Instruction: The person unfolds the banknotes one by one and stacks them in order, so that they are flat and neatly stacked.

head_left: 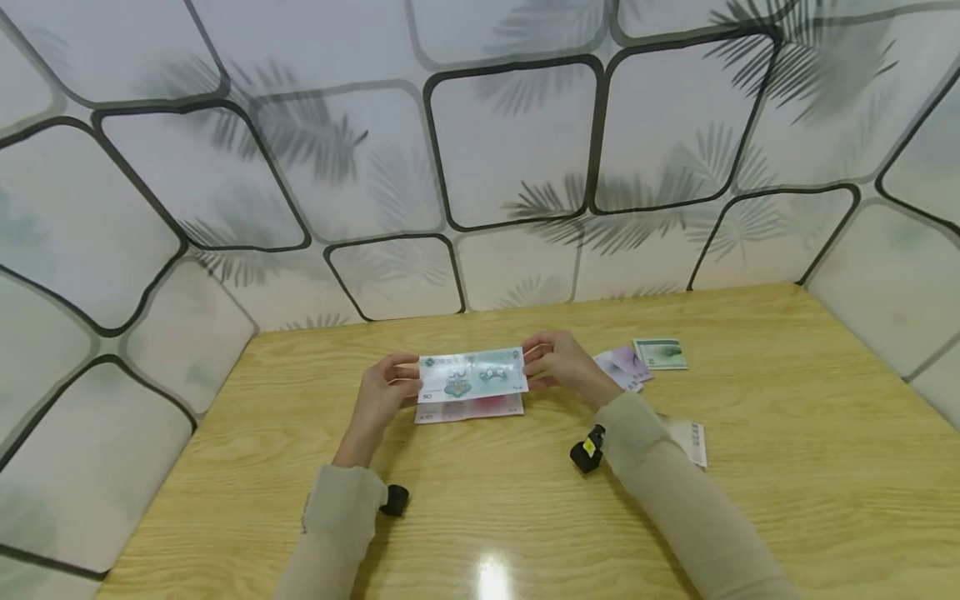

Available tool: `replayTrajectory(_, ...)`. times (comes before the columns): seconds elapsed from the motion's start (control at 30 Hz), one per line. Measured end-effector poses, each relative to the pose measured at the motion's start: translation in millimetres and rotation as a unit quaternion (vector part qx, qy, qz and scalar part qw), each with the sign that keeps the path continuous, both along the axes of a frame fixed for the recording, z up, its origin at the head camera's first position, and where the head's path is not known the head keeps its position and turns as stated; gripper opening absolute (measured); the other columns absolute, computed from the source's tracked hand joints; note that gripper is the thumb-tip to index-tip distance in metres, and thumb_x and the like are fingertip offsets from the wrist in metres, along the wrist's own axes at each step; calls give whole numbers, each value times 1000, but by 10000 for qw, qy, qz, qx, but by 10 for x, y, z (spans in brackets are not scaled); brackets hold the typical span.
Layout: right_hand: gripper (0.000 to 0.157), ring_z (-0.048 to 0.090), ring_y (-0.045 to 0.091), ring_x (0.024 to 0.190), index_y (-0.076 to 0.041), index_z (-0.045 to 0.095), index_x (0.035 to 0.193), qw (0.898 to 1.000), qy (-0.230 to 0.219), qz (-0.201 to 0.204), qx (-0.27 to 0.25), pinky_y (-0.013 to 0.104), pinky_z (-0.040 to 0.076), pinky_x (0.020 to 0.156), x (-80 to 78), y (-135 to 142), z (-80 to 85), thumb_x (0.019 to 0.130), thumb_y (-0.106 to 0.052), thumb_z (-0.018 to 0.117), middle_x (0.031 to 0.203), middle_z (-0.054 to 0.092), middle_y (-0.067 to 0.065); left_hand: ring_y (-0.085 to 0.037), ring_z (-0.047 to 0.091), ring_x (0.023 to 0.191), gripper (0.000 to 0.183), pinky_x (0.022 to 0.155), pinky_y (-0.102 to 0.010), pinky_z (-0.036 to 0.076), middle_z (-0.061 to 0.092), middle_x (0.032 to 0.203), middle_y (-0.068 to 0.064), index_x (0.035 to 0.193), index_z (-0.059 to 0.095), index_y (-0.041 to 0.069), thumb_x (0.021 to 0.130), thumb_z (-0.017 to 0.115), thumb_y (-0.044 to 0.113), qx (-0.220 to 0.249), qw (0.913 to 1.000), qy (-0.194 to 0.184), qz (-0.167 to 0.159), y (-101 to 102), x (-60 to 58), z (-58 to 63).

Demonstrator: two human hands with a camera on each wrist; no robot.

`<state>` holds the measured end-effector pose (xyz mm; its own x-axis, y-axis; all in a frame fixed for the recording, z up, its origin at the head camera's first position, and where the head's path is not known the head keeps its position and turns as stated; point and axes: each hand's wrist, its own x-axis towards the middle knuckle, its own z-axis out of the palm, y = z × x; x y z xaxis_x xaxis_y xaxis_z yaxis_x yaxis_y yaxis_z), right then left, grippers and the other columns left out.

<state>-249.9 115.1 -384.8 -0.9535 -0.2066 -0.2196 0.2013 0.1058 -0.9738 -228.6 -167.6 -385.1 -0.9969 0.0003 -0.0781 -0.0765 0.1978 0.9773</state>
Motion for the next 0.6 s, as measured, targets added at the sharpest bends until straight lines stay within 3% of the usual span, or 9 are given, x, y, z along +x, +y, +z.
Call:
replayTrajectory(0.37, 39, 63, 17, 75, 12, 53, 130, 9995, -79, 162, 257, 28, 60, 65, -15, -57, -2, 91, 14, 61, 97, 61, 13, -16, 61, 82, 47, 69, -25, 58, 60, 115, -25, 136, 52, -9, 90, 61, -15, -292, 9980, -353, -443, -50, 1, 25)
replayTrajectory(0.6, 40, 63, 20, 81, 12, 53, 130, 9984, -202, 309, 420, 34, 61, 70, -22, -52, -33, 91, 13, 62, 101, 61, 16, -26, 60, 98, 50, 78, -32, 58, 54, 127, -28, 143, 48, -5, 94, 61, -9, -642, 9931, -628, -755, -72, 1, 34)
